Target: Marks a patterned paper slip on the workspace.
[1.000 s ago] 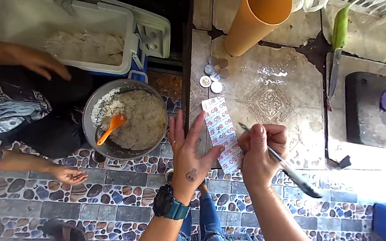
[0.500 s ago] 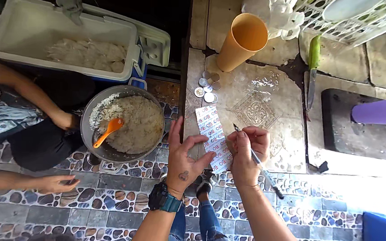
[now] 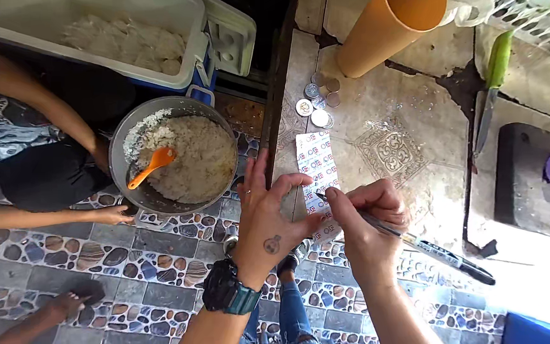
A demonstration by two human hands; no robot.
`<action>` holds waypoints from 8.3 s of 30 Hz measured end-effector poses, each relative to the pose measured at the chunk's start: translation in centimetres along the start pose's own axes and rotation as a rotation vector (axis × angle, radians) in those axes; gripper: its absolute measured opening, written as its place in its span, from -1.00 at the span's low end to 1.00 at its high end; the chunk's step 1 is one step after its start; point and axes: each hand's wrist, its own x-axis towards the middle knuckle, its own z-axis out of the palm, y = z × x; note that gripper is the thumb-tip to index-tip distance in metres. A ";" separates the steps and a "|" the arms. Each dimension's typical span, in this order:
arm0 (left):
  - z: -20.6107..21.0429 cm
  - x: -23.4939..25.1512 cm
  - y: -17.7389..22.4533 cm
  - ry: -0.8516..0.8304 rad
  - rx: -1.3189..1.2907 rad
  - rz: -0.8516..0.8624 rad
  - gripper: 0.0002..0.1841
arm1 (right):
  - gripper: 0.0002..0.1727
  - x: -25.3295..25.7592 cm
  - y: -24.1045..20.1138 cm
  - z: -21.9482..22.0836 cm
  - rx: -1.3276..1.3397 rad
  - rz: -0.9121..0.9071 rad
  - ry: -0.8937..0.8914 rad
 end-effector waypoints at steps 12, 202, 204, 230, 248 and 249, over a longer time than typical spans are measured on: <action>0.3 0.0 -0.3 0.009 -0.073 0.111 -0.73 | -0.72 -0.1 1.2 -0.4 -0.107 -0.022 0.006; -0.8 0.4 -0.2 -0.117 -0.077 0.088 -0.58 | -0.71 -1.4 1.8 -1.5 -0.161 -0.133 -0.084; -0.9 0.5 -0.2 -0.119 -0.064 0.089 -0.57 | -0.71 -1.4 1.8 -1.3 -0.176 -0.131 -0.073; -0.9 0.4 -0.2 -0.131 -0.064 0.099 -0.57 | -0.73 -1.5 1.8 -1.5 -0.194 -0.136 -0.009; -0.8 0.6 -0.2 -0.126 -0.059 0.104 -0.54 | -0.75 -1.1 1.4 -1.3 -0.122 -0.065 0.023; -0.8 0.6 -0.3 -0.125 -0.056 0.099 -0.54 | -0.75 -1.0 1.2 -1.2 -0.131 -0.050 0.028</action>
